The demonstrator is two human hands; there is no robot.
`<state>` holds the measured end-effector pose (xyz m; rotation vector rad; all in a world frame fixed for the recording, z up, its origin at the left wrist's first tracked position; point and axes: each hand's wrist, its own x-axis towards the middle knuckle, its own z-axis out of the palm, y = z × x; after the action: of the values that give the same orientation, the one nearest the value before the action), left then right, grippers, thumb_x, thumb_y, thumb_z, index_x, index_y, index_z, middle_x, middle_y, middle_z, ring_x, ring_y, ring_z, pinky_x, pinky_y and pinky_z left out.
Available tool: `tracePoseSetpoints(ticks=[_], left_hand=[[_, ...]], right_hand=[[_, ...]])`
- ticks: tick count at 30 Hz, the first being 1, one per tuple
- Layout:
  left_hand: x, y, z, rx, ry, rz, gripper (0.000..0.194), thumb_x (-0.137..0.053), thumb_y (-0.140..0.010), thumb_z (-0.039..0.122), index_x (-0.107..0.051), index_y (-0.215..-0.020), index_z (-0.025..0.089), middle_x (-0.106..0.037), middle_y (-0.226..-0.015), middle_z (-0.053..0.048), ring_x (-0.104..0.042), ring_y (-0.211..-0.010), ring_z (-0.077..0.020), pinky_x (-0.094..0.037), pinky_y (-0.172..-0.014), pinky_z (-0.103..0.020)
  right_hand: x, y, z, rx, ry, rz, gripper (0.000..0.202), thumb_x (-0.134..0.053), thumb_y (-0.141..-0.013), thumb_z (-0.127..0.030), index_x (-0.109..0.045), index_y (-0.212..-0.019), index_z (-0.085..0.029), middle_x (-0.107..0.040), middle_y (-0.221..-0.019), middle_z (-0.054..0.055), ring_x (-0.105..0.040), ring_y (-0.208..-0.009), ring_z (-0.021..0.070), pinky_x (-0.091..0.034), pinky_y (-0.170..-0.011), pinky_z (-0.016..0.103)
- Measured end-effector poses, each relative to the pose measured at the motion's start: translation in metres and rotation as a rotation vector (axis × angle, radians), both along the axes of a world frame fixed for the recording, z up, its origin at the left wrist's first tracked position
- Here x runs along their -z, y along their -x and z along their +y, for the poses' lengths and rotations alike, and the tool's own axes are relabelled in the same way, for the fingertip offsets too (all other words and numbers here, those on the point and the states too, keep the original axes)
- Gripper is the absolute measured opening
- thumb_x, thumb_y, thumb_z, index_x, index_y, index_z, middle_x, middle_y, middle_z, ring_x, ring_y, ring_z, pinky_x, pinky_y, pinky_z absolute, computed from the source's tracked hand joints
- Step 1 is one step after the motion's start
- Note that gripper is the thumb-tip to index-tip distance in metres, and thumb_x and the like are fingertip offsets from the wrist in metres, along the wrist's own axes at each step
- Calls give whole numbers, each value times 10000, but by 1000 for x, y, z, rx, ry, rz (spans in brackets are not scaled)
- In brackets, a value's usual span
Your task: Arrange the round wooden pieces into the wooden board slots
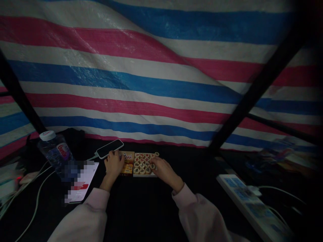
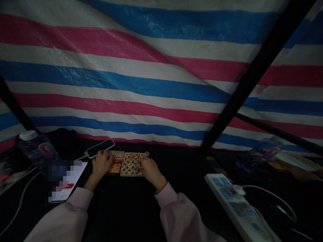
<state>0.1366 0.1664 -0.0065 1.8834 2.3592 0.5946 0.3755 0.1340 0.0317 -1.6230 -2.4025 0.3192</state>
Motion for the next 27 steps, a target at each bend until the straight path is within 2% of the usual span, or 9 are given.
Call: tracePoseSetpoints(ticks=[4, 7, 9, 15, 19, 23, 27], left_hand=[[0, 0, -1, 10, -18, -1, 418, -330, -875, 398, -488, -1184, 165, -471, -1169, -158, -527, -1057, -311, -397, -855, -467], [-1, 0, -1, 5, -2, -8, 414, -333, -874, 397, -492, -1176, 163, -466, -1182, -161, -525, -1064, -305, -396, -861, -462], [-2, 0, -1, 2, 7, -14, 412, -333, -875, 398, -495, -1172, 164, -467, -1181, -159, -521, -1071, -304, -395, -865, -460], [-3, 0, -2, 15, -2, -19, 420, -330, -878, 393, -485, -1195, 165, -465, -1185, -159, -514, -1084, -301, -387, -882, -464], [-4, 0, -2, 3, 18, -9, 424, -344, -875, 386, -482, -1209, 163, -462, -1206, -163, -508, -1093, -299, -382, -888, -455], [-5, -1, -2, -5, 16, -3, 420, -353, -873, 372, -484, -1210, 159, -462, -1222, -164, -508, -1093, -296, -385, -881, -441], [-6, -1, -3, -4, 2, 11, 421, -348, -872, 368, -486, -1206, 151, -472, -1204, -165, -513, -1082, -306, -391, -864, -444]], right_hand=[[-12, 4, -6, 58, 10, -1, 170, -566, -769, -185, -582, -938, -191, -612, -1036, 50, -579, -949, 168, -393, -796, 265], [-19, 10, -10, 69, 118, 18, 140, -574, -767, -220, -578, -906, -200, -636, -864, 13, -597, -816, 140, -381, -680, 231], [-22, 15, -12, 45, 172, 24, 155, -589, -757, -247, -581, -907, -210, -635, -818, -2, -596, -775, 132, -365, -635, 219], [-24, 31, -11, 74, 123, -66, 154, -588, -735, -222, -598, -887, -205, -656, -874, 36, -610, -863, 173, -383, -673, 239], [-26, 44, -6, 143, 168, -158, 211, -593, -700, -168, -611, -909, -183, -667, -935, 89, -625, -913, 220, -419, -695, 271], [-20, 51, 0, 236, 195, -209, 298, -637, -666, -220, -615, -956, -156, -663, -971, 142, -633, -925, 277, -451, -687, 312], [-17, 51, 0, 230, 178, -195, 331, -664, -648, -256, -609, -958, -155, -660, -970, 139, -632, -921, 267, -447, -691, 299]])
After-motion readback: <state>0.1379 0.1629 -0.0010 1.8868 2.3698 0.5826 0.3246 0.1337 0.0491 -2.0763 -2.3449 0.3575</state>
